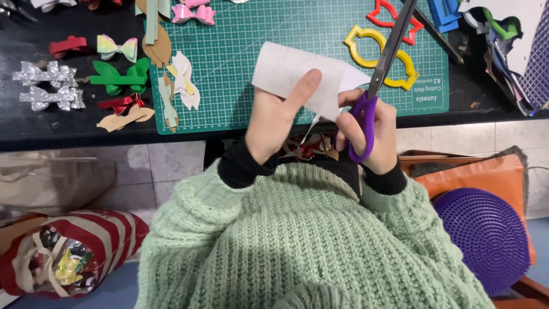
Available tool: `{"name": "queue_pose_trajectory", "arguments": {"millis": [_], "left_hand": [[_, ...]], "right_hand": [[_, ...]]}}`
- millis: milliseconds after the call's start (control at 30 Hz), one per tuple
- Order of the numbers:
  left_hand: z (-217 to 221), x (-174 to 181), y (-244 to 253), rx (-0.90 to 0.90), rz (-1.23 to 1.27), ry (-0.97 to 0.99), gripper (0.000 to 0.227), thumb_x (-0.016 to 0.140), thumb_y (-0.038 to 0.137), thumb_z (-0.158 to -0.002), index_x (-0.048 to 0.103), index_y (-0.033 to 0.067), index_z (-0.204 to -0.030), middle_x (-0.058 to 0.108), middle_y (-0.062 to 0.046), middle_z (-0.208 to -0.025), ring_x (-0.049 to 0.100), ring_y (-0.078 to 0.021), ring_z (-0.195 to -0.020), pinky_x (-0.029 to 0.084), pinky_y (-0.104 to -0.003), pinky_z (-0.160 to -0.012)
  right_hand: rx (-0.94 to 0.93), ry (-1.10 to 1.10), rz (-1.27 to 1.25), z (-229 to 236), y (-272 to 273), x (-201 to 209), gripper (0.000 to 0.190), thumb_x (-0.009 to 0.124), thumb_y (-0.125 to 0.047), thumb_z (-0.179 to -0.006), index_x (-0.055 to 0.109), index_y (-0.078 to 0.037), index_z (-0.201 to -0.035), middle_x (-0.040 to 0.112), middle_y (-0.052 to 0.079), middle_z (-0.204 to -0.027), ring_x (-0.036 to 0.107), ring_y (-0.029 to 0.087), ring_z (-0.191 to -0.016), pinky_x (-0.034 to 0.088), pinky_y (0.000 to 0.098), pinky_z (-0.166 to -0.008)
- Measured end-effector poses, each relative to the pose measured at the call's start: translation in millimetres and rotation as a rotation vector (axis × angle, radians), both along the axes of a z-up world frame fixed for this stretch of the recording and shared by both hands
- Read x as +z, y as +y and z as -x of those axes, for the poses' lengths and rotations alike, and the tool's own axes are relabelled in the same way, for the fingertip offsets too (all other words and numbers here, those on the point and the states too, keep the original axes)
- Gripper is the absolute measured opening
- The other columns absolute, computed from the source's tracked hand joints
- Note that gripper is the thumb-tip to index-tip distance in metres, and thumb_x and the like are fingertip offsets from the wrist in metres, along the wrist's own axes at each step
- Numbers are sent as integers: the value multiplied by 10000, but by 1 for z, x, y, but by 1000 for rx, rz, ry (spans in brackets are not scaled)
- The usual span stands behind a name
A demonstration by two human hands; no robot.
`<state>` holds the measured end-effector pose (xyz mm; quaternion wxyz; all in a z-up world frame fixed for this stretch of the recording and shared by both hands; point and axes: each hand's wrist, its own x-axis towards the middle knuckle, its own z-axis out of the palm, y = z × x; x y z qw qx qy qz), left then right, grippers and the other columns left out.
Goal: Cutting out shapes from white felt using scissors.
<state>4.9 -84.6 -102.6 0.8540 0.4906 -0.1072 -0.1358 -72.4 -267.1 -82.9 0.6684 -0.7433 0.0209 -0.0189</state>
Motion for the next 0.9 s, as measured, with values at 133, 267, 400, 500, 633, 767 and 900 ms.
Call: {"name": "queue_pose_trajectory", "arguments": {"millis": [133,267,400,500,633,767,900], "left_hand": [[4,1,2,23,-27,-62,307,703,190,-1066,650,-20,-1283,724,-69,-1195,697,-147,-1103,567,-306,-975],[0,7,15,-86,-114,-87,343,692,202,-1033,629,5,-1306,731,-54,-1167,712,-140,-1041,595,-296,-851],[-5,22,29,-87,-268,-325,328,734,198,-1034,663,-1,-1284,748,-79,-1198,715,-156,-1116,587,-311,-961],[-8,33,35,-82,-447,-430,321,778,230,-989,705,12,-1213,789,-82,-1114,772,-153,-1028,621,-304,-891],[-12,39,39,-63,-515,-508,339,796,250,-968,714,1,-1182,801,-100,-1071,798,-170,-989,624,-304,-864],[-16,43,44,-40,-564,-534,340,810,266,-964,718,2,-1158,804,-102,-1046,813,-175,-962,633,-301,-840],[-15,44,47,60,-537,-592,342,813,249,-997,706,-5,-1200,797,-117,-1111,812,-195,-1024,636,-310,-885]], "right_hand": [[-33,-22,27,-10,8,13,211,699,-131,-1001,632,65,-1044,701,88,-817,611,94,-550,462,232,-503],[-4,-39,42,-13,1,18,170,687,-98,-1026,629,61,-1044,696,94,-828,622,97,-576,464,227,-525],[21,-56,52,-13,-3,20,154,684,-74,-1034,627,67,-1059,696,100,-854,620,100,-595,470,230,-535],[15,-39,47,-12,-5,20,157,687,-68,-1038,612,65,-1074,689,101,-842,625,104,-597,465,231,-542],[-14,-47,73,-6,-6,27,166,660,-101,-1039,586,47,-1054,679,100,-843,631,117,-608,479,236,-539],[92,-67,-43,21,-21,4,379,659,-369,-1072,519,-19,-1027,590,58,-776,610,121,-612,483,241,-578],[319,-36,92,44,-18,-9,580,610,-620,-1002,497,-51,-1029,562,59,-962,642,158,-790,517,292,-728]]}}
